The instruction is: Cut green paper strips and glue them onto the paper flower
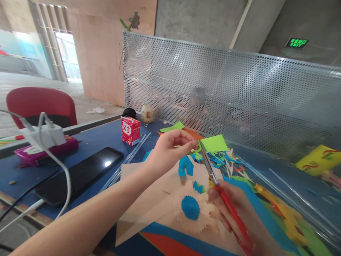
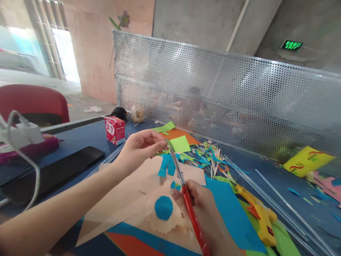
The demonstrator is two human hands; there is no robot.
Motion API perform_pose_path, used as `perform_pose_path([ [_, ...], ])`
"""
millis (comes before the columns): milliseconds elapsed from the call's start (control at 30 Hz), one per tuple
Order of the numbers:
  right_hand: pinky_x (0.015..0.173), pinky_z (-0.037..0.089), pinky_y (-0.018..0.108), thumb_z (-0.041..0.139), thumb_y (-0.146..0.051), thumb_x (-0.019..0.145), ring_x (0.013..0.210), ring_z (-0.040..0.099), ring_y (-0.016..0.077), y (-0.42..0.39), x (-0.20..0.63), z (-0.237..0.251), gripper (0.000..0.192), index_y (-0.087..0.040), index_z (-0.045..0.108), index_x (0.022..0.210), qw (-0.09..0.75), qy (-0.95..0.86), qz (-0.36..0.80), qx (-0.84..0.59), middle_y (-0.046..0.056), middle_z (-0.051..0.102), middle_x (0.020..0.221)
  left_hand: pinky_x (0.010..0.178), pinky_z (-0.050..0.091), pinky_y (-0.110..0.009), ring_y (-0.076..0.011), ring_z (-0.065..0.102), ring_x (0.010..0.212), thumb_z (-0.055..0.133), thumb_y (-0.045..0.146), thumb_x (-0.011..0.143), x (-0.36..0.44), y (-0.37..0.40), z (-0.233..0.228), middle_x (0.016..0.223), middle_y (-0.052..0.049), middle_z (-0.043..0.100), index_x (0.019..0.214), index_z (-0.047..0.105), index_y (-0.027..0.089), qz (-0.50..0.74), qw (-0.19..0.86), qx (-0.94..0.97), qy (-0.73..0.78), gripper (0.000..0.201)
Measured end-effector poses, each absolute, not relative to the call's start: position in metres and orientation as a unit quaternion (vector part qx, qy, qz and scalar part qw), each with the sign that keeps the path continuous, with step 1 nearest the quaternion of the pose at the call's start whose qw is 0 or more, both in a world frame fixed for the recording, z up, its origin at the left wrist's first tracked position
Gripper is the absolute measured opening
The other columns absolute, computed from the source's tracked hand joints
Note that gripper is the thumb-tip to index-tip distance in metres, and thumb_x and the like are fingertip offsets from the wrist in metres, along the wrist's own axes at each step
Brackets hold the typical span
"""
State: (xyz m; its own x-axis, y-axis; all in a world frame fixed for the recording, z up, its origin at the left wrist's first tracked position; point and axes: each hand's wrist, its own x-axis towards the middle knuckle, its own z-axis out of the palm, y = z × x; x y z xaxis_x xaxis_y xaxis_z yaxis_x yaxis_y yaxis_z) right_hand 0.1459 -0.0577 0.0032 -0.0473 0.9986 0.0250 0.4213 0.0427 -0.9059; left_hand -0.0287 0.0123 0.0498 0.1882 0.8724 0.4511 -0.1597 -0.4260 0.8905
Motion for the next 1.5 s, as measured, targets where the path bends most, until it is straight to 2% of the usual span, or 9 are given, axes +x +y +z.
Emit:
perform_pose_path([
  [100, 0.033, 0.021, 0.024, 0.058, -0.052, 0.074, 0.034, 0.027, 0.0066, -0.0594, 0.1443, 0.0019, 0.038, -0.023, 0.038, 0.06, 0.393, -0.614, 0.381, -0.569, -0.002, 0.042, 0.057, 0.046, 0.037, -0.015, -0.0045, 0.053, 0.057, 0.062, 0.026, 0.076, -0.0276, 0.0112, 0.0501, 0.068, 0.0, 0.062, 0.075, 0.057, 0.014, 0.571, 0.451, 0.622, 0.288, 0.013],
  [267, 0.037, 0.03, 0.024, 0.05, -0.064, 0.076, 0.033, 0.026, 0.007, -0.0613, 0.1422, 0.0048, 0.045, -0.023, 0.037, 0.061, 0.386, -0.609, 0.379, -0.58, -0.006, 0.031, 0.051, 0.045, 0.038, -0.016, -0.0072, 0.055, 0.059, 0.06, 0.03, 0.077, -0.0238, 0.0102, 0.0477, 0.067, -0.001, 0.059, 0.075, 0.054, 0.013, 0.524, 0.512, 0.621, 0.278, 0.019],
  [433, 0.035, 0.026, 0.02, 0.049, -0.068, 0.074, 0.033, 0.029, 0.0043, -0.0616, 0.1426, 0.0058, 0.05, -0.02, 0.039, 0.064, 0.373, -0.616, 0.383, -0.579, -0.005, 0.04, 0.055, 0.046, 0.039, -0.017, -0.0072, 0.053, 0.057, 0.058, 0.033, 0.078, -0.0239, 0.0133, 0.0456, 0.066, 0.0, 0.057, 0.073, 0.053, 0.014, 0.548, 0.513, 0.604, 0.269, 0.02],
  [533, 0.036, 0.029, 0.021, 0.049, -0.07, 0.072, 0.034, 0.025, 0.0031, -0.0615, 0.1421, 0.0035, 0.052, -0.02, 0.037, 0.063, 0.386, -0.599, 0.393, -0.581, -0.003, 0.046, 0.063, 0.045, 0.038, -0.016, -0.0056, 0.051, 0.053, 0.059, 0.031, 0.078, -0.0242, 0.0141, 0.0462, 0.064, 0.001, 0.057, 0.073, 0.054, 0.014, 0.552, 0.503, 0.606, 0.273, 0.018],
  [767, 0.032, 0.022, 0.021, 0.049, -0.071, 0.072, 0.033, 0.026, 0.0056, -0.061, 0.1423, 0.003, 0.051, -0.022, 0.037, 0.062, 0.38, -0.597, 0.402, -0.581, -0.006, 0.032, 0.054, 0.042, 0.033, -0.017, -0.0029, 0.043, 0.044, 0.063, 0.03, 0.075, -0.0261, 0.0142, 0.0466, 0.058, 0.003, 0.057, 0.073, 0.054, 0.015, 0.564, 0.49, 0.599, 0.288, 0.018],
  [1033, 0.031, 0.023, 0.018, 0.047, -0.071, 0.073, 0.033, 0.025, 0.0031, -0.0622, 0.1412, 0.0038, 0.054, -0.02, 0.033, 0.061, 0.392, -0.616, 0.368, -0.575, -0.007, 0.033, 0.054, 0.041, 0.034, -0.016, -0.008, 0.059, 0.054, 0.065, 0.03, 0.074, -0.0258, 0.0153, 0.0466, 0.065, -0.001, 0.064, 0.073, 0.055, 0.014, 0.575, 0.506, 0.577, 0.283, 0.019],
  [1300, 0.035, 0.028, 0.018, 0.049, -0.067, 0.076, 0.035, 0.031, 0.0046, -0.0606, 0.1434, 0.0048, 0.05, -0.02, 0.038, 0.065, 0.375, -0.636, 0.367, -0.566, -0.008, 0.033, 0.054, 0.042, 0.039, -0.017, -0.0054, 0.053, 0.047, 0.063, 0.03, 0.076, -0.0258, 0.0156, 0.0459, 0.063, -0.001, 0.065, 0.072, 0.056, 0.014, 0.569, 0.488, 0.598, 0.284, 0.018],
  [1400, 0.036, 0.03, 0.018, 0.047, -0.068, 0.076, 0.037, 0.031, 0.0042, -0.0594, 0.1427, 0.0049, 0.051, -0.019, 0.038, 0.066, 0.381, -0.633, 0.371, -0.563, -0.008, 0.031, 0.055, 0.042, 0.039, -0.016, -0.0059, 0.056, 0.049, 0.063, 0.028, 0.076, -0.0265, 0.0153, 0.0448, 0.065, -0.001, 0.066, 0.072, 0.056, 0.014, 0.563, 0.483, 0.609, 0.28, 0.016],
  [1500, 0.034, 0.027, 0.017, 0.049, -0.068, 0.076, 0.034, 0.031, 0.0027, -0.0583, 0.1431, 0.0067, 0.051, -0.019, 0.038, 0.066, 0.365, -0.636, 0.369, -0.572, -0.007, 0.035, 0.057, 0.042, 0.039, -0.015, -0.0072, 0.06, 0.054, 0.062, 0.027, 0.076, -0.0263, 0.0151, 0.0449, 0.066, -0.001, 0.066, 0.072, 0.056, 0.015, 0.563, 0.487, 0.609, 0.274, 0.015],
])
